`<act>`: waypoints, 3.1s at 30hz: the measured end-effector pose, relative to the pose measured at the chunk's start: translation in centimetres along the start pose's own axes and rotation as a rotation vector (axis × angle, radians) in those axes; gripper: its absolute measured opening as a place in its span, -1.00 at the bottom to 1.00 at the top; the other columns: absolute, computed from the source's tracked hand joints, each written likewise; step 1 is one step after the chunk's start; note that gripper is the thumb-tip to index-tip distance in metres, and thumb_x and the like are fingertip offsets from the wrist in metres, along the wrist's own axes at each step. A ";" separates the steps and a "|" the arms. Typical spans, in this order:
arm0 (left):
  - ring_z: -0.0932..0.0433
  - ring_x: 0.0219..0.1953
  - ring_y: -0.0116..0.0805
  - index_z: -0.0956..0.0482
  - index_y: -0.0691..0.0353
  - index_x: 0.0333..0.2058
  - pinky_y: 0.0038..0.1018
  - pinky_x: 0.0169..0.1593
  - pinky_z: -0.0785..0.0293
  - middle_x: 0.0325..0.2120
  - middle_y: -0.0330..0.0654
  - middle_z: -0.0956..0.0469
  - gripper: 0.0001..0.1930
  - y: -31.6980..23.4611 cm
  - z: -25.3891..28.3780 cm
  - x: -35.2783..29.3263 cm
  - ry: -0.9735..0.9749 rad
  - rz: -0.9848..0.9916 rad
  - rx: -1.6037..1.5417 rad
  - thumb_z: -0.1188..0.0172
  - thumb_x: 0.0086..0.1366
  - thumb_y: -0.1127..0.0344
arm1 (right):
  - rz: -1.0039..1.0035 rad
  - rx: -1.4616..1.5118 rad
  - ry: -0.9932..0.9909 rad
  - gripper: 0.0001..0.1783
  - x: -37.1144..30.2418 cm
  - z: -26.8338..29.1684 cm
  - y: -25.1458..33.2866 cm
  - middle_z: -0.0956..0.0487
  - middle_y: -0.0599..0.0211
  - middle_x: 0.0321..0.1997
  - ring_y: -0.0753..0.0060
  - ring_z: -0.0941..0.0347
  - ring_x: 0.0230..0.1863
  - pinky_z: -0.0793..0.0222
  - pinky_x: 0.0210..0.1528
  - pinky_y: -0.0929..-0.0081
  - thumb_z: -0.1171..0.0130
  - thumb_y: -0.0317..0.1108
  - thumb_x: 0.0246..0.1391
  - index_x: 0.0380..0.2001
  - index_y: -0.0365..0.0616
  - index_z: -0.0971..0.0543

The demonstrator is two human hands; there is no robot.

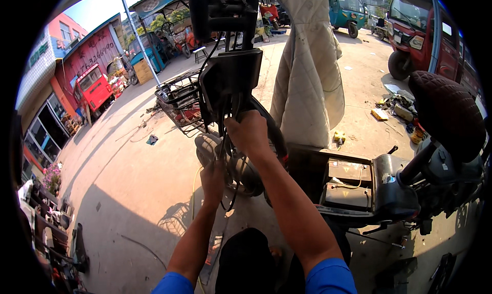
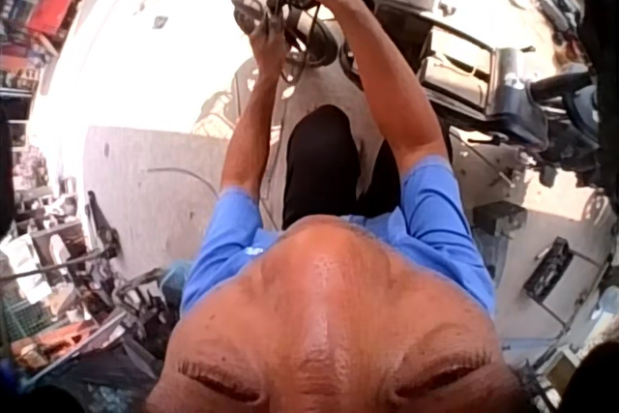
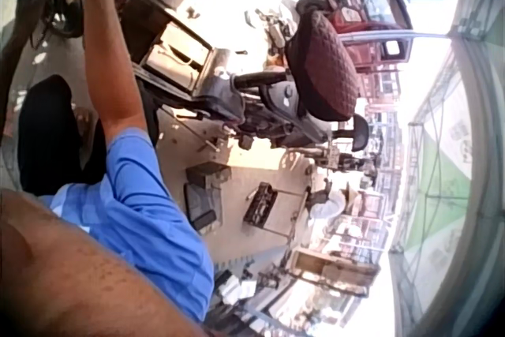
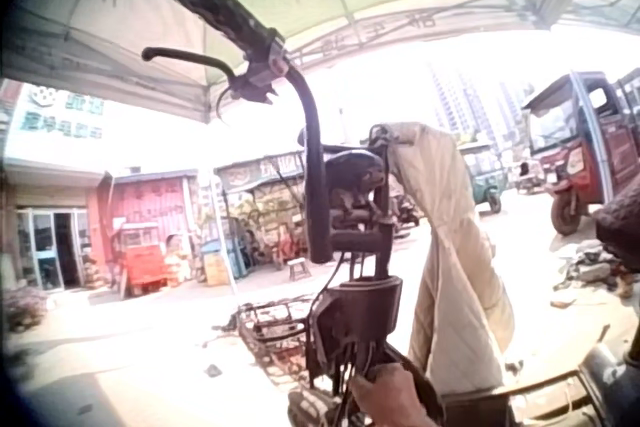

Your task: The person uses pliers to strip the insulation from a wire and then connects it to the handlebar assembly of an electric bicycle. The person works on the wiring near the front fork and handlebars, manipulating the wire ends and routing them into the frame.

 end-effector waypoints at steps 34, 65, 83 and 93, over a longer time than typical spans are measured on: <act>-0.22 -0.66 -0.58 -0.47 0.34 -0.54 -0.45 -0.56 -0.14 -0.77 -0.34 -0.29 -0.66 2.2 -1.0 1.0 0.121 0.006 0.017 -0.06 0.41 0.26 | 0.094 -0.017 -0.103 -0.74 -0.3 -0.7 0.5 -0.54 0.09 -0.72 0.25 -0.54 -0.63 -0.42 -0.48 0.33 -0.28 -0.26 -0.23 -0.59 -0.29 -0.64; -0.20 -0.55 -0.64 -0.54 0.39 -0.39 -0.50 -0.49 -0.13 -0.66 -0.39 -0.34 -0.69 -5.3 -2.4 3.3 0.173 0.005 0.046 0.00 0.43 0.26 | 0.069 0.236 -0.171 -0.71 0.1 -0.2 0.4 -0.48 0.36 -0.77 0.66 -0.40 -0.70 -0.26 -0.62 0.51 -0.28 -0.27 -0.02 -0.55 -0.35 -0.65; -0.39 -0.33 -0.57 -0.58 0.41 -0.13 -0.53 -0.24 -0.32 -0.40 -0.27 -0.52 -0.63 -5.9 -2.4 2.5 0.204 0.057 -0.029 -0.03 0.44 0.14 | 0.062 0.198 -0.148 -0.67 0.3 -0.1 0.4 -0.53 0.12 -0.68 0.26 -0.51 -0.59 -0.37 -0.47 0.34 -0.24 -0.20 -0.05 -0.55 -0.33 -0.63; -0.27 -0.52 -0.63 -0.58 0.44 -0.29 -0.54 -0.46 -0.19 -0.60 -0.39 -0.41 -0.68 -5.5 -1.6 2.3 0.121 -0.067 -0.008 -0.04 0.43 0.23 | 0.109 0.229 -0.119 -0.69 0.3 -0.2 0.5 -0.47 0.39 -0.77 0.68 -0.37 -0.70 -0.25 -0.62 0.52 -0.27 -0.27 0.00 -0.63 -0.33 -0.60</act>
Point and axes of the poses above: each hand's wrist, its own x-axis towards the middle knuckle, its own z-axis out of the back of the hand, y = z × x, the point moved 5 cm from there along x, towards the middle knuckle
